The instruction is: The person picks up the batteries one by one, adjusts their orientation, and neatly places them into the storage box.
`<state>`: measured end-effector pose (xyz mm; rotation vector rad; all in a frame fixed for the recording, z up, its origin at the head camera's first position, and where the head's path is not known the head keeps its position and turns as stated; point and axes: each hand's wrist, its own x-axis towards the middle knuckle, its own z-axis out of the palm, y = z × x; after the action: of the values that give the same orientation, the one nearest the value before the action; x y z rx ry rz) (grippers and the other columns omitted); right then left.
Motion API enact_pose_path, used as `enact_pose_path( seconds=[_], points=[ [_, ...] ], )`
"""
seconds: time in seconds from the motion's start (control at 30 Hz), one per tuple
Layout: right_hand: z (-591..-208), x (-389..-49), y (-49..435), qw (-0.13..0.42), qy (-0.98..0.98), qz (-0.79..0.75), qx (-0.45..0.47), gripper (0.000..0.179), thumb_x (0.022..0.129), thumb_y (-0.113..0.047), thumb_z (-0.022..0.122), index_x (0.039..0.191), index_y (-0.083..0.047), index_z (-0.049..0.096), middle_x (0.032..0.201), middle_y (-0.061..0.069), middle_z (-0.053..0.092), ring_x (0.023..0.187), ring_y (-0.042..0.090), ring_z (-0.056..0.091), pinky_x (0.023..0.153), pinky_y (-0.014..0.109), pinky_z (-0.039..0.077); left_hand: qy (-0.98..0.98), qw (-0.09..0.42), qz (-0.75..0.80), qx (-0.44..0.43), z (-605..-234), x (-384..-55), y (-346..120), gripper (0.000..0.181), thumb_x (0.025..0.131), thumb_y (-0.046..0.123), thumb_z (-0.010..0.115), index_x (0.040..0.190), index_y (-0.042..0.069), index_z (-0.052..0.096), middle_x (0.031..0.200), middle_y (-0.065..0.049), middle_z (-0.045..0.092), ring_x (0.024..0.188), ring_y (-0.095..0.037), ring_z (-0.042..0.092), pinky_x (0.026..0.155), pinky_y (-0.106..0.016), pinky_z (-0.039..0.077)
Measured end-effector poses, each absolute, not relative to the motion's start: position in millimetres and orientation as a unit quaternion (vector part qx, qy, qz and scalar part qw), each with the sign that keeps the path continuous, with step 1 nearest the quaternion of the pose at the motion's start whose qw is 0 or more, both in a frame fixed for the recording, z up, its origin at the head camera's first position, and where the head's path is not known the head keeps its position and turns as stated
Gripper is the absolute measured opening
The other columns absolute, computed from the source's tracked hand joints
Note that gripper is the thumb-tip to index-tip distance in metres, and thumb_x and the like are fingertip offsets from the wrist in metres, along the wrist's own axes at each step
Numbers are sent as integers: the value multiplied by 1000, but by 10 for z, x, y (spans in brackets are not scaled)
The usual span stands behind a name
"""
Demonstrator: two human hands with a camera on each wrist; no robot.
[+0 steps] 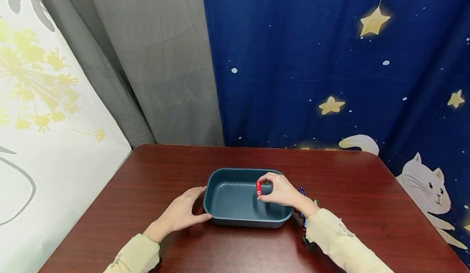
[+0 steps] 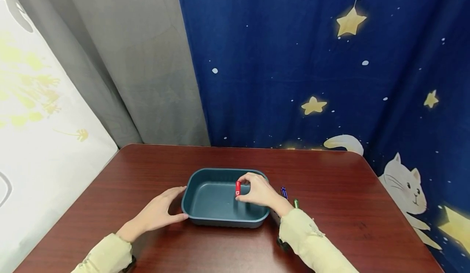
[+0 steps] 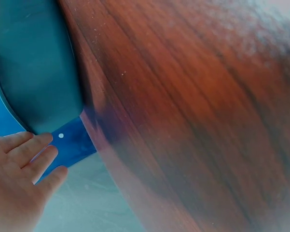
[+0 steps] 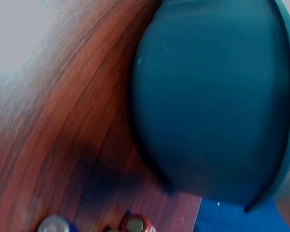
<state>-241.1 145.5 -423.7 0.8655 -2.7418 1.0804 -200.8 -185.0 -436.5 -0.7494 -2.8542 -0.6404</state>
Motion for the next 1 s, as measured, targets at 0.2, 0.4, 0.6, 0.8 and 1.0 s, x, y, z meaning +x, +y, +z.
enact_pose_path(
  seconds=[0.2,0.4,0.6,0.8,1.0],
  points=[
    [-4247,-2441,1322,35,-894,343,285,40,67,-29,78,101,-14,64,93,6,62,84,23,56,68,23,45,-944,62,-212,-246,-4373,-2011,-1848,83,70,60,65,134,12,44,131,-6,49,121,-23,44,94,-44,41],
    [-4233,-2484,1181,38,-889,351,290,39,66,-29,78,99,-14,64,92,6,63,85,21,57,70,25,46,-943,69,-212,-246,-4377,-2019,-1850,83,69,60,66,134,13,45,130,-6,49,122,-23,43,94,-44,41],
    [-4260,-2543,1013,37,-888,345,302,39,67,-29,77,99,-12,64,92,4,63,85,17,57,73,27,46,-941,80,-211,-253,-4399,-2033,-1863,82,69,59,67,133,12,45,130,-6,50,122,-23,43,94,-44,41],
    [-4286,-2578,826,20,-899,318,300,41,67,-30,77,100,-10,64,95,3,63,88,15,57,77,28,46,-941,82,-214,-249,-4419,-2041,-1867,83,68,59,68,134,13,45,129,-5,51,121,-22,43,94,-43,42],
    [-4301,-2573,674,-1,-904,287,317,43,69,-31,76,102,-7,63,96,2,62,89,16,58,78,28,47,-943,67,-221,-241,-4411,-2040,-1861,82,69,57,68,135,14,44,130,-3,49,122,-21,42,94,-44,41]
  ],
)
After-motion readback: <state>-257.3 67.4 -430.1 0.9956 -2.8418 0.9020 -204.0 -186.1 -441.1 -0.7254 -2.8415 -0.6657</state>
